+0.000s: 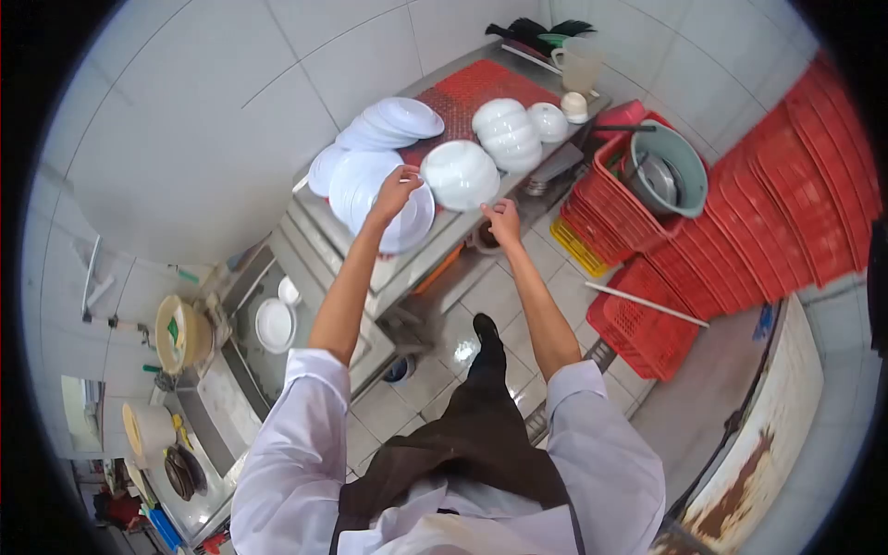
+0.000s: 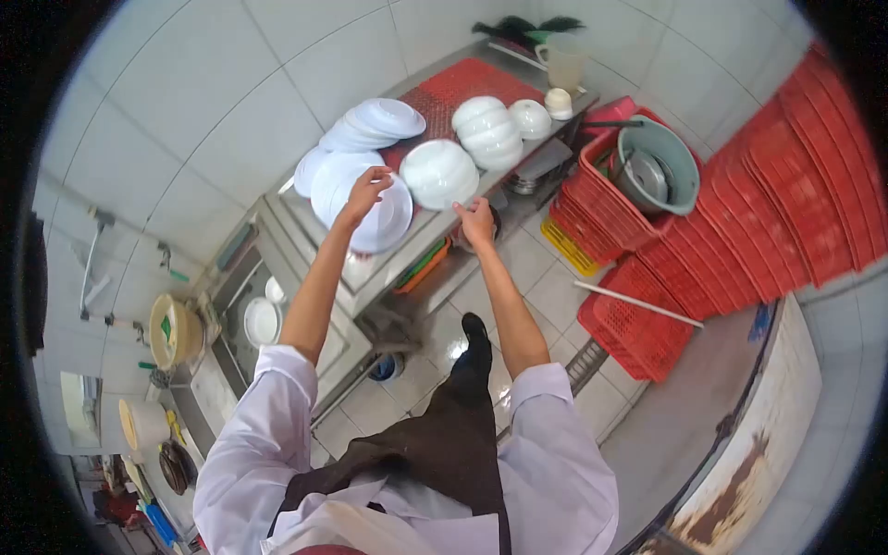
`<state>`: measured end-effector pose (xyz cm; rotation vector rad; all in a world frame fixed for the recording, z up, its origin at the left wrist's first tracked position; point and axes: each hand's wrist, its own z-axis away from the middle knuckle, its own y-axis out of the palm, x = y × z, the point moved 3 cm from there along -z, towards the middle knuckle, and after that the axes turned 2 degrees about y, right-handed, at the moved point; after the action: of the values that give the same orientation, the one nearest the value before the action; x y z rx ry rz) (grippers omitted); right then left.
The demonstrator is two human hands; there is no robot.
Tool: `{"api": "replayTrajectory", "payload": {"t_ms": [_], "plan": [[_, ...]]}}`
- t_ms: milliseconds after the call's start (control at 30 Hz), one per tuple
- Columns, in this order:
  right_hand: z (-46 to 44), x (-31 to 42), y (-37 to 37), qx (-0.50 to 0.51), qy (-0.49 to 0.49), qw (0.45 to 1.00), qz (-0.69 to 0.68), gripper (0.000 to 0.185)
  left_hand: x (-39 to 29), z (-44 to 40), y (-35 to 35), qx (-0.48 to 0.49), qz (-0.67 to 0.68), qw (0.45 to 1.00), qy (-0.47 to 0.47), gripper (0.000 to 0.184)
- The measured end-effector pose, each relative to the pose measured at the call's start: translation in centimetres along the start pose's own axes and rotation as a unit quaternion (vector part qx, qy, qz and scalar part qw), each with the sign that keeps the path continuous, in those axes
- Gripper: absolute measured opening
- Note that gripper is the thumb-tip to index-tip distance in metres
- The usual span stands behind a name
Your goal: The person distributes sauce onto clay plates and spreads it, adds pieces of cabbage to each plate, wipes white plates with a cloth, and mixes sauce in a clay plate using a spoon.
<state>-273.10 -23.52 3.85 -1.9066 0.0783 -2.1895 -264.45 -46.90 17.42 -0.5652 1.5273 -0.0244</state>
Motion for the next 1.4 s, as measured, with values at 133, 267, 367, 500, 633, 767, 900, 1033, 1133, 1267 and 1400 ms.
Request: {"api": "replayTrajectory", "payload": {"t_ms": [133, 267, 367, 500, 633, 767, 900, 1033, 1133, 1267, 1400], "plan": [[-6.1, 3.9, 2.2, 0.004, -0.017, 0.998, 0.064, 0.074, 9.9, -16.6, 3.7, -0.035, -0.041, 0.994, -0.099, 0.057], [-8.0, 4.8, 3.0, 0.02, 0.054, 0.99, 0.129, 0.084, 15.6, -21.5, 5.8, 0.026, -0.125, 0.968, -0.217, 0.068], [-10.4, 3.6, 3.8, 0.036, 0.102, 0.988, 0.108, 0.088, 16.2, -23.1, 6.0, 0.107, -0.161, 0.943, -0.272, 0.076], [-12.2, 2.3, 4.6, 0.057, 0.13, 0.99, 0.024, 0.081, 15.9, -22.1, 6.7, 0.134, -0.085, 0.919, -0.36, 0.111], [-13.2, 2.9, 5.9, 0.014, 0.185, 0.965, -0.186, 0.059, 13.1, -21.4, 7.0, 0.054, -0.052, 0.923, -0.378, 0.1], [-14.5, 5.3, 5.7, 0.074, 0.245, 0.925, -0.282, 0.047, 10.7, -21.7, 6.2, 0.109, -0.025, 0.918, -0.381, 0.098], [-14.9, 6.5, 6.3, 0.138, 0.199, 0.923, -0.297, 0.039, 8.4, -20.9, 5.9, 0.129, 0.052, 0.869, -0.474, 0.094], [-16.6, 7.2, 8.5, 0.153, 0.118, 0.942, -0.275, 0.039, 9.6, -21.7, 5.1, 0.07, 0.085, 0.862, -0.496, 0.097], [-17.9, 8.9, 9.6, 0.163, 0.072, 0.967, -0.184, 0.038, 11.3, -22.4, 4.0, -0.006, 0.067, 0.846, -0.529, 0.092], [-18.8, 11.3, 10.4, 0.174, 0.035, 0.977, -0.119, 0.035, 13.0, -23.2, 4.0, 0.011, 0.208, 0.878, -0.432, 0.084], [-19.0, 11.3, 10.7, 0.203, 0.054, 0.963, -0.168, 0.036, 12.0, -22.9, 4.1, 0.005, 0.224, 0.886, -0.406, 0.082]]}}
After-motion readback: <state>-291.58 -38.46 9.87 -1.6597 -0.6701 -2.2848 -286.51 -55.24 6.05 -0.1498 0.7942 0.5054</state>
